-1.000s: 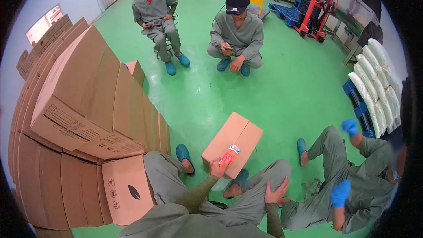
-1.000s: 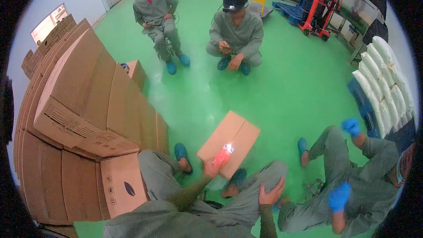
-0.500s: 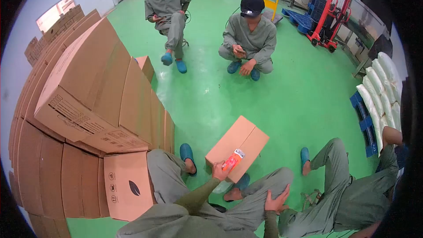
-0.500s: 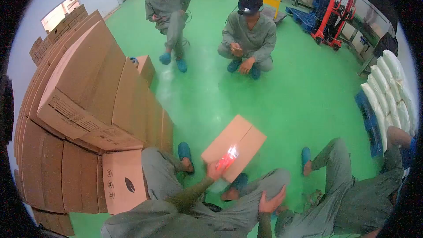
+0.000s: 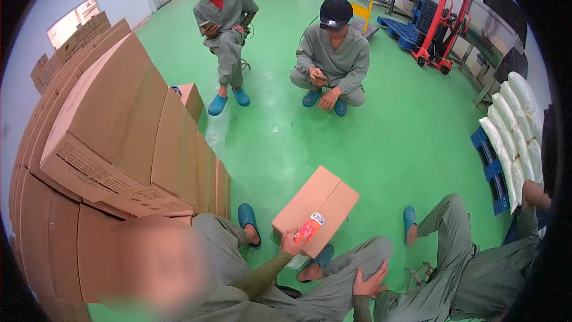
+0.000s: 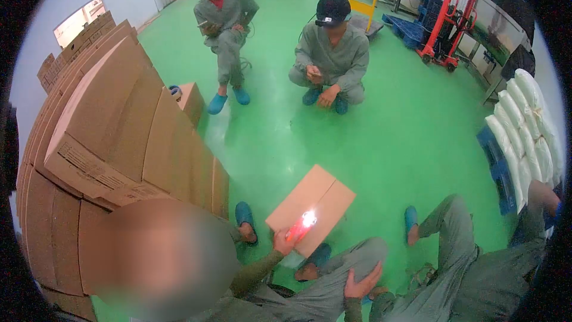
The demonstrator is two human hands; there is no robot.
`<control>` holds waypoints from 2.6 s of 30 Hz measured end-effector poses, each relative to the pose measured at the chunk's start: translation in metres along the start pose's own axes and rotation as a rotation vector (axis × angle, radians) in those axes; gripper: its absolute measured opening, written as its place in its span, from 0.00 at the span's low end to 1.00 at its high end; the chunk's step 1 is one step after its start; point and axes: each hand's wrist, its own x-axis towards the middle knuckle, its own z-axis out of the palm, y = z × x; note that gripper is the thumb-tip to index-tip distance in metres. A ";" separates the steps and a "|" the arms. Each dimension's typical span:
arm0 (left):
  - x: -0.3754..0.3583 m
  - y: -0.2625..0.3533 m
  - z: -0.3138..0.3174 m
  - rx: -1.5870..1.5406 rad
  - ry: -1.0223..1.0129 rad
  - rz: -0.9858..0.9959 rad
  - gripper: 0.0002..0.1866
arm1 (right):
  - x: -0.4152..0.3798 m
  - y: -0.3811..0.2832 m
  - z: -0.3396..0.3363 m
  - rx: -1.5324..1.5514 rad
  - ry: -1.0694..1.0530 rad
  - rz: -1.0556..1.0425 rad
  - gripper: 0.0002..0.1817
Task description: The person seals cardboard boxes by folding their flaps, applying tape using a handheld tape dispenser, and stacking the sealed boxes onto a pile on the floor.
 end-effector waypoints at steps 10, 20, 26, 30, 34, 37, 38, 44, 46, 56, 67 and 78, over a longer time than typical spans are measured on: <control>-0.001 -0.002 0.000 -0.041 -0.022 -0.001 0.24 | 0.003 0.009 0.004 0.055 0.014 0.007 0.56; 0.013 0.003 0.002 -0.297 -0.077 -0.008 0.20 | 0.000 0.012 0.004 0.005 0.069 0.057 0.54; 0.014 -0.013 -0.004 -0.221 -0.073 0.030 0.23 | -0.001 0.006 -0.006 0.042 0.082 0.048 0.54; 0.015 -0.017 -0.007 -0.138 -0.071 0.090 0.23 | -0.003 0.007 -0.006 0.037 0.066 0.055 0.53; 0.017 -0.021 -0.007 -0.186 -0.108 0.056 0.22 | 0.000 -0.014 -0.018 -0.200 0.211 -0.226 0.52; 0.015 -0.020 0.005 -0.198 -0.190 0.046 0.19 | 0.018 -0.040 0.021 -0.036 0.175 -0.275 0.48; 0.014 -0.019 0.003 -0.169 -0.198 0.027 0.18 | 0.031 -0.048 0.038 0.061 0.129 -0.232 0.46; 0.011 -0.005 -0.002 -0.146 -0.024 -0.031 0.17 | 0.143 -0.076 0.159 0.168 0.084 -0.212 0.40; 0.009 -0.007 -0.001 -0.166 0.008 -0.041 0.18 | 0.186 -0.104 0.181 0.173 0.119 -0.292 0.41; 0.015 0.007 0.001 -0.167 -0.023 -0.200 0.17 | 0.243 -0.109 0.305 -0.167 -0.382 -0.737 0.47; 0.066 0.036 0.026 -0.153 0.085 -0.037 0.16 | 0.253 -0.076 0.267 0.318 -0.656 -0.142 0.27; 0.083 0.024 0.015 -0.132 -0.032 0.051 0.18 | 0.230 -0.028 0.320 0.844 -1.230 0.336 0.18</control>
